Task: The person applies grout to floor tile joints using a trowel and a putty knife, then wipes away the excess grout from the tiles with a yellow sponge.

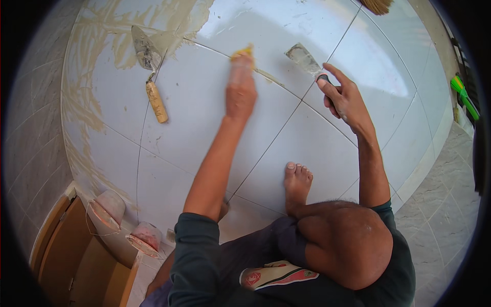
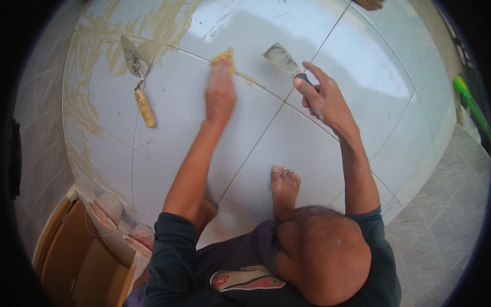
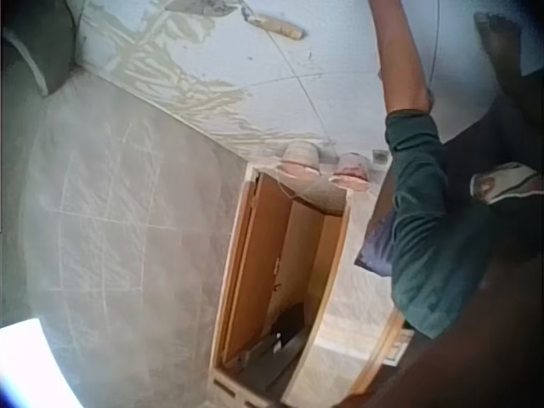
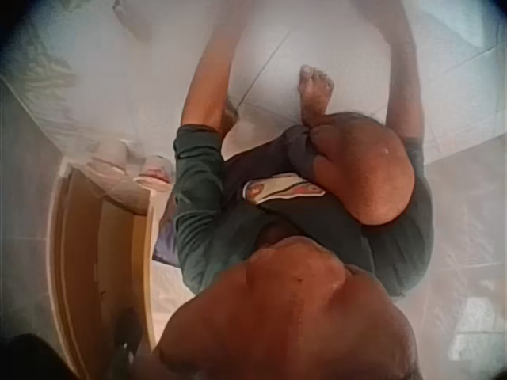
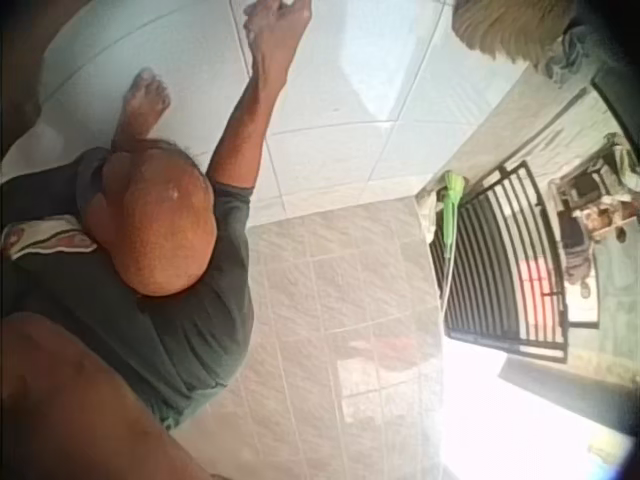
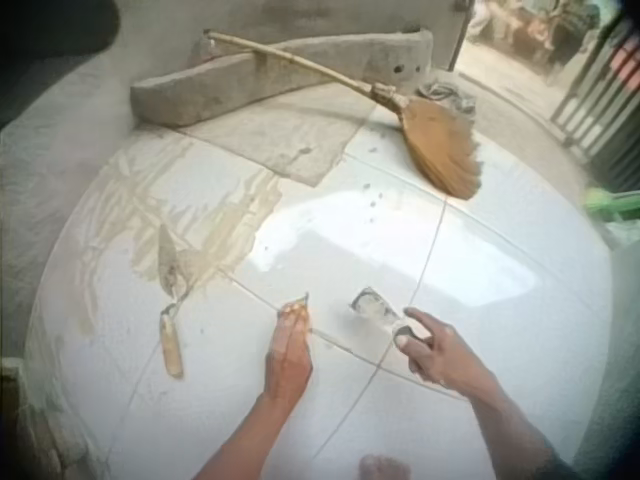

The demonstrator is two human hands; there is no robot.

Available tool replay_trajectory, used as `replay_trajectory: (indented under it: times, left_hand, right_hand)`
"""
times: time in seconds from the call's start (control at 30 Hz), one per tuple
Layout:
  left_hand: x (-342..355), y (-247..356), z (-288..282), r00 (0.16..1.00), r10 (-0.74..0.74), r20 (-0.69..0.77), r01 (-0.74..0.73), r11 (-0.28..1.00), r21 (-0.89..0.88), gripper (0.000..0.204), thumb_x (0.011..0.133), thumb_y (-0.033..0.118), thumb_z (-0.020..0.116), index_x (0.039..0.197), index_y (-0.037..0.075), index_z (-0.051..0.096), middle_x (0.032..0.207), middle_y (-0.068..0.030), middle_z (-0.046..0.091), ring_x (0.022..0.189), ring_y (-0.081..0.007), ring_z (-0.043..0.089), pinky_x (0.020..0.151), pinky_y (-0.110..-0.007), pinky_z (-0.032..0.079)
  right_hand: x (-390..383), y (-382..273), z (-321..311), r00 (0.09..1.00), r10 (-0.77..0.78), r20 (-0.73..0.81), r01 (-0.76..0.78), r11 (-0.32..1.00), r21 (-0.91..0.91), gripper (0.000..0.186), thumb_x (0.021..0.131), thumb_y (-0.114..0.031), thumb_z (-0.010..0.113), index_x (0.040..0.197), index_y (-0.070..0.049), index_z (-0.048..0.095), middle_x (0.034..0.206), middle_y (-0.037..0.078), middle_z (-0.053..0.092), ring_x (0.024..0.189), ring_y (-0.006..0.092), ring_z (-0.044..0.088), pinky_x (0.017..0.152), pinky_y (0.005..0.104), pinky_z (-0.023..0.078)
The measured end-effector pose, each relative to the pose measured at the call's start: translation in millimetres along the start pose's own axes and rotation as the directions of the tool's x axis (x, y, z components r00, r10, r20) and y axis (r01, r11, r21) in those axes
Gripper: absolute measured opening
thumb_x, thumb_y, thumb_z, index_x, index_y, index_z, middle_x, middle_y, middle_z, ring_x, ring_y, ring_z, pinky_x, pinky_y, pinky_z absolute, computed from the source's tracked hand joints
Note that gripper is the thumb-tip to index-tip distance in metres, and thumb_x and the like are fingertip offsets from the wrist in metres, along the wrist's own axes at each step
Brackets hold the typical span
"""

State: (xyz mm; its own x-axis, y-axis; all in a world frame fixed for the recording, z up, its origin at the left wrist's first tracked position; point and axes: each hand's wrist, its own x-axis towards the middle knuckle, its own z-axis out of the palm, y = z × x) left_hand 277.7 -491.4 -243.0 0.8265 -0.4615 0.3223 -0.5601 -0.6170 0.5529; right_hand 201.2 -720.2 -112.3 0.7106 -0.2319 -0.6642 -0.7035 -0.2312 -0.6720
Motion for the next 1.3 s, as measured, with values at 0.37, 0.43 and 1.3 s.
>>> replay_trajectory:
  times: [0.37, 0.43, 1.3]
  left_hand:
    - [2, -54, -60, 0.990, -0.126, 0.058, 0.106, 0.958, 0.265, 0.040, 0.086, -0.009, 0.053, 0.125, -0.004, 0.059, 0.133, -0.0176, 0.058, 0.126, -0.0365, 0.054, 0.107, -0.040, 0.046]
    - [-6, -51, -60, 0.992, -0.119, 0.036, 0.106, 0.959, 0.263, 0.041, 0.086, -0.010, 0.053, 0.126, -0.004, 0.059, 0.135, -0.0181, 0.057, 0.127, -0.0372, 0.053, 0.107, -0.041, 0.046]
    - [-59, -27, -56, 0.971, -0.213, -0.112, 0.221, 0.973, 0.064, 0.044, 0.086, -0.011, 0.054, 0.129, -0.002, 0.057, 0.139, -0.0180, 0.054, 0.132, -0.0388, 0.048, 0.112, -0.044, 0.042]
  right_hand:
    - [-12, 31, 19, 0.943, -0.291, 0.158, 0.332, 0.840, -0.430, 0.033, 0.095, -0.012, 0.058, 0.127, -0.006, 0.056, 0.074, 0.023, 0.064, 0.069, 0.0405, 0.063, 0.068, 0.0464, 0.049]
    - [9, 10, 35, 0.885, -0.416, 0.207, 0.464, 0.766, -0.445, 0.028, 0.094, -0.010, 0.057, 0.120, -0.003, 0.060, 0.076, 0.024, 0.065, 0.072, 0.0418, 0.065, 0.070, 0.0474, 0.050]
    - [19, 29, 68, 0.795, -0.587, 0.152, 0.547, 0.586, -0.597, 0.016, 0.093, -0.008, 0.055, 0.108, -0.006, 0.060, 0.063, 0.021, 0.061, 0.060, 0.0407, 0.062, 0.055, 0.0523, 0.049]
